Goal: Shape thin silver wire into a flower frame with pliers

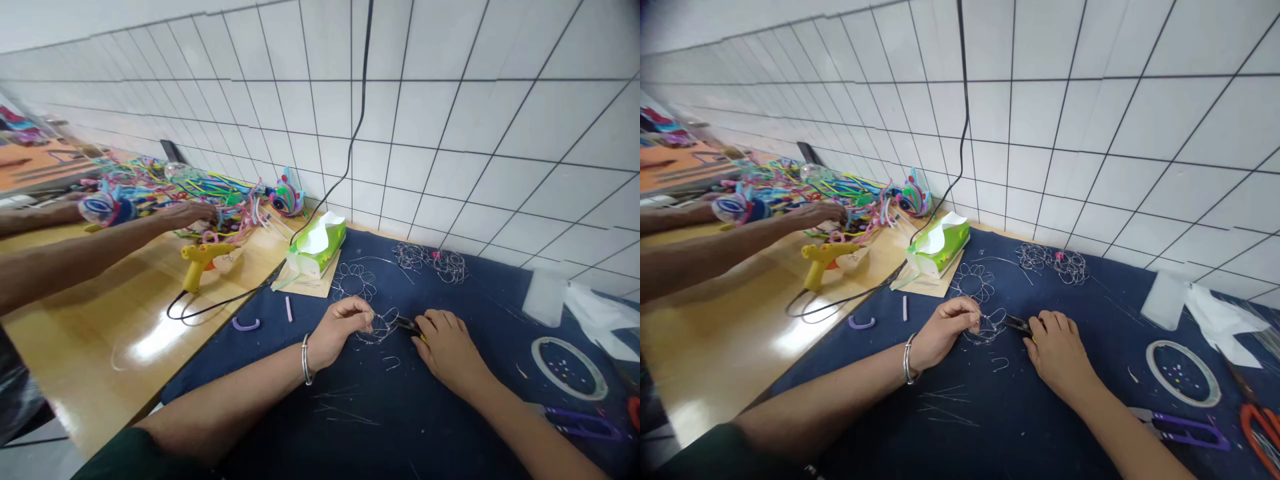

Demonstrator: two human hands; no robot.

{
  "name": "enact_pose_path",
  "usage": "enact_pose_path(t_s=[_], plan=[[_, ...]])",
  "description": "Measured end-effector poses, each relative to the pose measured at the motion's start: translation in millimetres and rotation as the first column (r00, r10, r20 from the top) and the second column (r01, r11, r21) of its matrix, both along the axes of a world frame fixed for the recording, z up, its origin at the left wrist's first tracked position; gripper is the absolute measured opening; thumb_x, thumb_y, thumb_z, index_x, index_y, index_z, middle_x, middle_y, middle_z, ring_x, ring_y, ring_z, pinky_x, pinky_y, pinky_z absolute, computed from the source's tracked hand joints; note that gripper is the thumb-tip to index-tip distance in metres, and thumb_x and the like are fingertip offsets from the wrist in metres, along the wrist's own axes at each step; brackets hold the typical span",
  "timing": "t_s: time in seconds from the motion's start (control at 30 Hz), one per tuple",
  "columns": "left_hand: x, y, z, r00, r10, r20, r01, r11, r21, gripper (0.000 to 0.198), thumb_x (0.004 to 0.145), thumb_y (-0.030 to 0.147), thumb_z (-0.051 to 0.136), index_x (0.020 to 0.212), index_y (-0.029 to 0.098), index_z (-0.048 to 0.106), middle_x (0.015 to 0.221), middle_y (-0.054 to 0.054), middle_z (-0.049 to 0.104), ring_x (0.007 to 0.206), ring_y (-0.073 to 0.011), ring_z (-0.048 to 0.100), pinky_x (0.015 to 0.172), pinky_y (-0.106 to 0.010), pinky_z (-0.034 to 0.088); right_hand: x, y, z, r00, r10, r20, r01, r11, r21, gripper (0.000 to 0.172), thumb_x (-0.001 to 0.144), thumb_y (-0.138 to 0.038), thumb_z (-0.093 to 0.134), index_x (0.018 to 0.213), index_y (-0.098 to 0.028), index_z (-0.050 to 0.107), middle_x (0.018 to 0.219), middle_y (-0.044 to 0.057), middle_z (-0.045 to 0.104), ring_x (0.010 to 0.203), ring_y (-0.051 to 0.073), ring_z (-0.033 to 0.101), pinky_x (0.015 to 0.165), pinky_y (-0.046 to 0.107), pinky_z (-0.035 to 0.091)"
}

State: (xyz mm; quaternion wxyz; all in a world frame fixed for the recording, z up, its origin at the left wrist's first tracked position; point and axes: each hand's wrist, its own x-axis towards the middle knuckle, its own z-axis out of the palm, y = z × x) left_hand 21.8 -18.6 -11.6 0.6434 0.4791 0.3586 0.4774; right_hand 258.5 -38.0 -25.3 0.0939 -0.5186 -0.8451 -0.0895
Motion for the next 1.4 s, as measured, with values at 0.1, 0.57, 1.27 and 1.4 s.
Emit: enact_pose_path(t_s=[0.1,0.57,1.27,1.4], plan=[[1.1,-1.0,-0.8,1.0,-0.008,0.004,0.008,1.0,-0.008,0.013,0.073,0.025,0.062,0.075,0.012,0.059,0.066,-0.001,0.059,0.061,-0.0097,0.053,0.064,-0.023,0.042,0.2,-1.9,1.7,1.0,-0.012,0.012,0.012,1.0,-0.025,0.027,0.084,-0.031,0.044,0.107,-0.02,0.054,0.105,0.01,0.052,0.097,0.024,0.045,0.082,0.04,0.036],[-2.6,-0.2,-1.1,0.999,-0.01,-0.048,0.014,0.995,0.097,0.014,0.076,0.025,0.062,0.079,0.012,0.059,0.066,-0.002,0.061,0.063,-0.0108,0.056,0.067,-0.025,0.044,-5.5,-8.8,7.1,0.998,-0.061,-0.019,0.062,0.998,0.033,0.035,0.082,-0.036,0.047,0.111,-0.017,0.054,0.11,0.013,0.051,0.107,0.029,0.041,0.089,0.047,0.031],[-27.4,26.6,12.1,0.961,0.265,0.083,-0.276,0.945,0.177,0.014,0.072,0.026,0.064,0.078,0.014,0.058,0.066,0.0,0.061,0.061,-0.0099,0.057,0.062,-0.023,0.043,-39.8,-41.0,36.4,0.915,0.126,-0.384,-0.193,0.971,-0.141,0.017,0.086,-0.024,0.044,0.095,-0.019,0.058,0.091,0.005,0.059,0.089,0.016,0.052,0.084,0.032,0.042],[-35.0,36.3,15.6,0.937,0.318,0.142,-0.34,0.925,0.172,0.012,0.073,0.025,0.063,0.078,0.015,0.058,0.068,0.001,0.06,0.062,-0.0093,0.057,0.063,-0.023,0.044,-17.2,-31.4,29.2,0.931,0.016,-0.365,-0.119,0.958,-0.26,0.016,0.085,-0.026,0.045,0.093,-0.023,0.058,0.091,0.003,0.06,0.09,0.016,0.054,0.081,0.031,0.043]])
